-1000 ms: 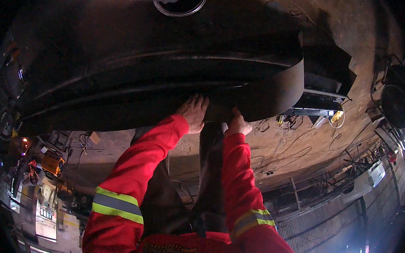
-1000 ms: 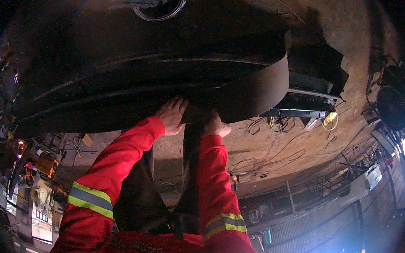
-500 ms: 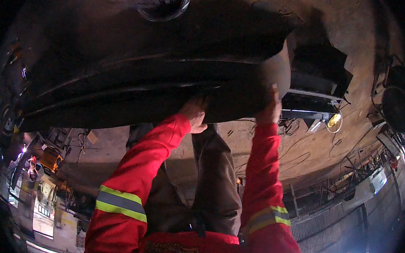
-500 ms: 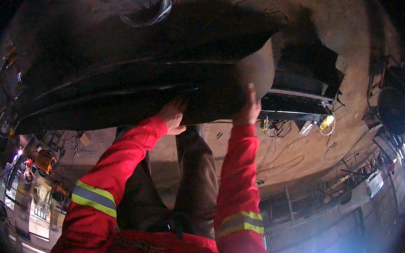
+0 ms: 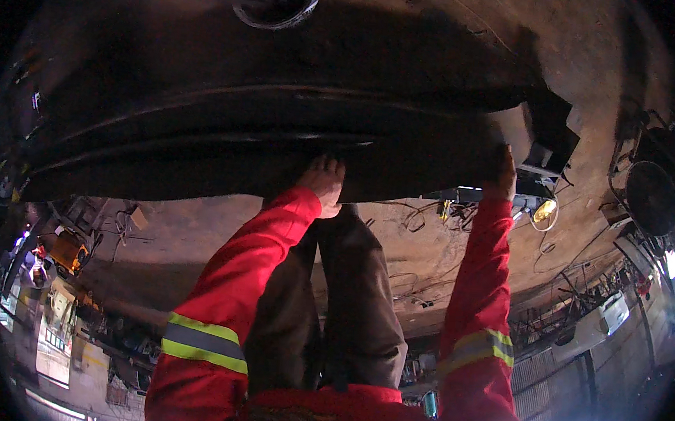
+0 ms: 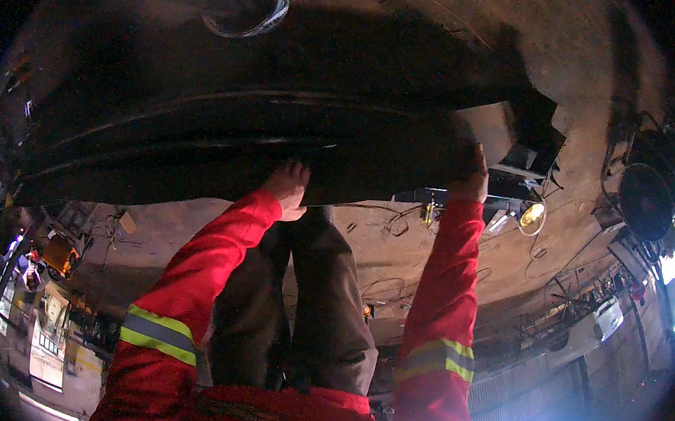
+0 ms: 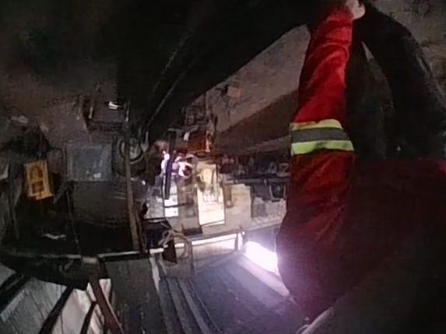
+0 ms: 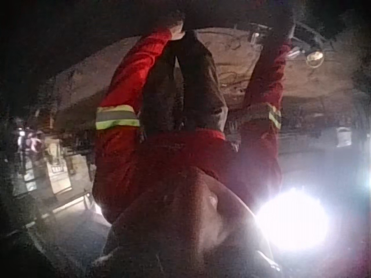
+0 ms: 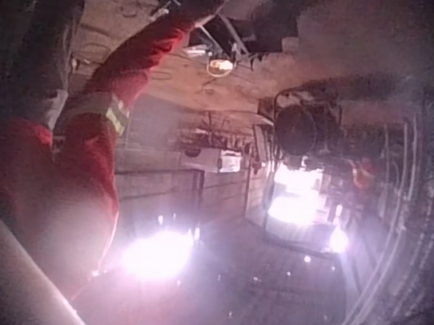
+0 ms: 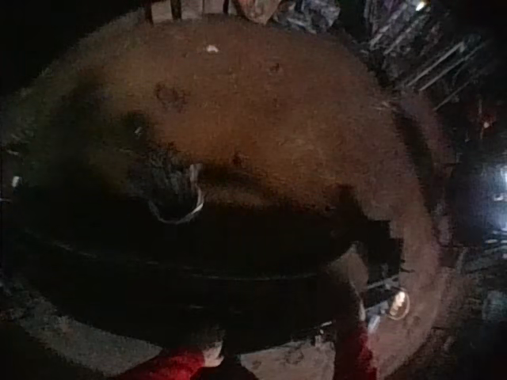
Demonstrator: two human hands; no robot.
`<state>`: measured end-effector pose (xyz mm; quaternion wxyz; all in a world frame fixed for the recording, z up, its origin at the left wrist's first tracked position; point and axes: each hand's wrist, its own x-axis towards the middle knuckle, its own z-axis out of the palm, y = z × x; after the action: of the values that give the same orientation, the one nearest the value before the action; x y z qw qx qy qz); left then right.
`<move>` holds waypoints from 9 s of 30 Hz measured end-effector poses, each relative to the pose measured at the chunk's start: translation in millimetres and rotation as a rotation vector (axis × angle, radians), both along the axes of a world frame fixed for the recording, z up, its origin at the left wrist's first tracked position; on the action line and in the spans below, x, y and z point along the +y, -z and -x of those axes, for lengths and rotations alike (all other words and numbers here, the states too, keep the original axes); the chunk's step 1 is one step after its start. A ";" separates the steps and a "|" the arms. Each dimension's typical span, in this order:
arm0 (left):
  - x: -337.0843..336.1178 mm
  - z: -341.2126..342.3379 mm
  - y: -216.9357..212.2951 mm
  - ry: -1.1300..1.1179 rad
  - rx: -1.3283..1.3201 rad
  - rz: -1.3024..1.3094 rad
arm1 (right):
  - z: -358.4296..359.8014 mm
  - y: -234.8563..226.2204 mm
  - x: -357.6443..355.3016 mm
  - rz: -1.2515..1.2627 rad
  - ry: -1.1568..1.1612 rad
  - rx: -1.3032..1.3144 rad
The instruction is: The person lifts a large, dark metal sheet and maneuvers it into a curved metal structure. They repeatedly adjust the sheet's position, bending and aligning it against the frame to ensure a proper fit. The person uses both hands to press and slide the sheet into place within the assembly.
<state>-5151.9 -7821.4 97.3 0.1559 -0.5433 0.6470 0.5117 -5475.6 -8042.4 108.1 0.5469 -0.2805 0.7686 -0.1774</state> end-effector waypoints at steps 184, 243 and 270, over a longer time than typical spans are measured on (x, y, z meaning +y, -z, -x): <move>-310.4 544.1 -4.8 0.162 0.260 -0.038 | 307.4 -15.1 -53.2 0.020 0.382 0.521; 35.1 -81.7 -20.4 -0.435 -0.558 -0.482 | -127.9 18.4 135.1 0.037 -1.620 -0.012; -276.5 506.5 -28.5 -0.119 0.058 -0.031 | 356.3 -4.6 -105.2 0.083 -1.472 0.354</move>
<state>-5658.4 -8097.9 125.8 0.1147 -0.5633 0.6096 0.5459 -5831.9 -8147.6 112.7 0.3814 -0.7658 0.4521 0.2523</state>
